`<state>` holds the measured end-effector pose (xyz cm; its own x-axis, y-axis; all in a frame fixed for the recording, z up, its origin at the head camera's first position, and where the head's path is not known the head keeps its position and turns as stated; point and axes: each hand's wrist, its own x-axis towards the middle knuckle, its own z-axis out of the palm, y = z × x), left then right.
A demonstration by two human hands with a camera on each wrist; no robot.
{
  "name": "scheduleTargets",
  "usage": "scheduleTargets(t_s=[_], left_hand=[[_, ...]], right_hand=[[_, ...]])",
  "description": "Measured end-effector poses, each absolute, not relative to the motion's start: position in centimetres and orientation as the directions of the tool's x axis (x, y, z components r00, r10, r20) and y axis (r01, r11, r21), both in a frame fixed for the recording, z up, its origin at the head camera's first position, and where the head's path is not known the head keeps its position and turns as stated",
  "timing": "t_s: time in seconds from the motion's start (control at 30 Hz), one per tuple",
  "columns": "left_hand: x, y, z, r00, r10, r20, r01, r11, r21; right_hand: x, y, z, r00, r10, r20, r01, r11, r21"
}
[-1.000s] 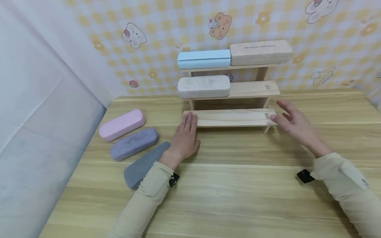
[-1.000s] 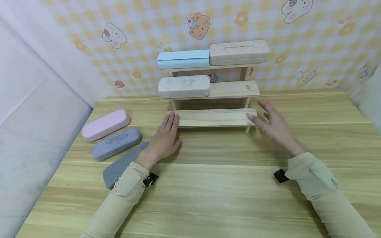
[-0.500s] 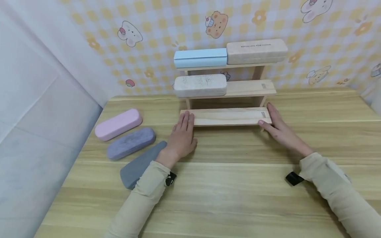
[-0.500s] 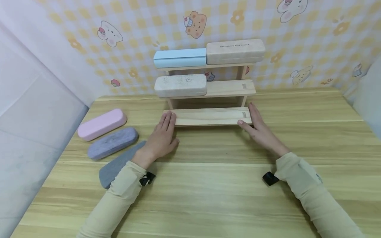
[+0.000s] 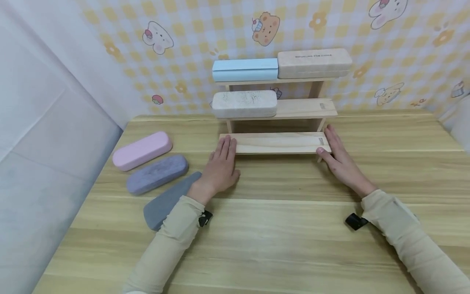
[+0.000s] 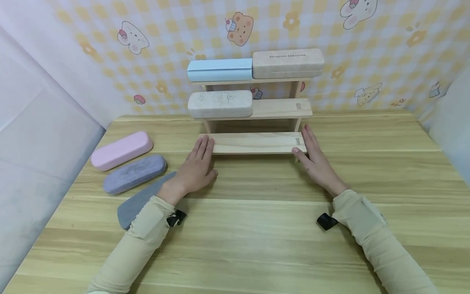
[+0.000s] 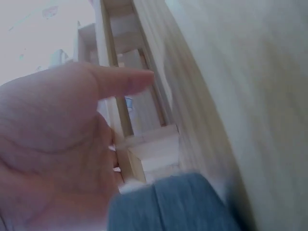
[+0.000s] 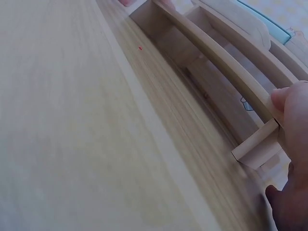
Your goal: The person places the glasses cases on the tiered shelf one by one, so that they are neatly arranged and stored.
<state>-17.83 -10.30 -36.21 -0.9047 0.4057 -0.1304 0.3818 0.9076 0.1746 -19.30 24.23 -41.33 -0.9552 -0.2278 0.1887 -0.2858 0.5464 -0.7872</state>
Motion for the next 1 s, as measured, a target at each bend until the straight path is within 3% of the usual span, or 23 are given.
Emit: scheduleTargets(t_s=[0.37,0.5,0.7,1.0], left_hand=[[-17.4,-11.1,-34.9,-0.868,0.464,-0.18,0.401,0.866,0.297],[-16.3,-11.9,-33.0,-0.851,0.497,-0.168,0.398,0.82,0.411],[-15.2,-15.2,-30.1,-0.841,0.539,-0.04,0.413,0.689,0.596],[-14.1,-23.5,-27.6,-0.913,0.356,0.2,0.4,0.679,0.616]], right_hand=[[-19.0,23.9,-40.8,-0.948,-0.226,0.223,-0.312,0.524,-0.793],[-18.7,24.0,-40.9,-0.95,-0.222,0.219,-0.306,0.515,-0.801],[-18.4,24.4,-41.2,-0.957,-0.213,0.197,-0.282,0.53,-0.8],[-18.6,23.8,-41.4,-0.956,-0.208,0.206,-0.287,0.52,-0.805]])
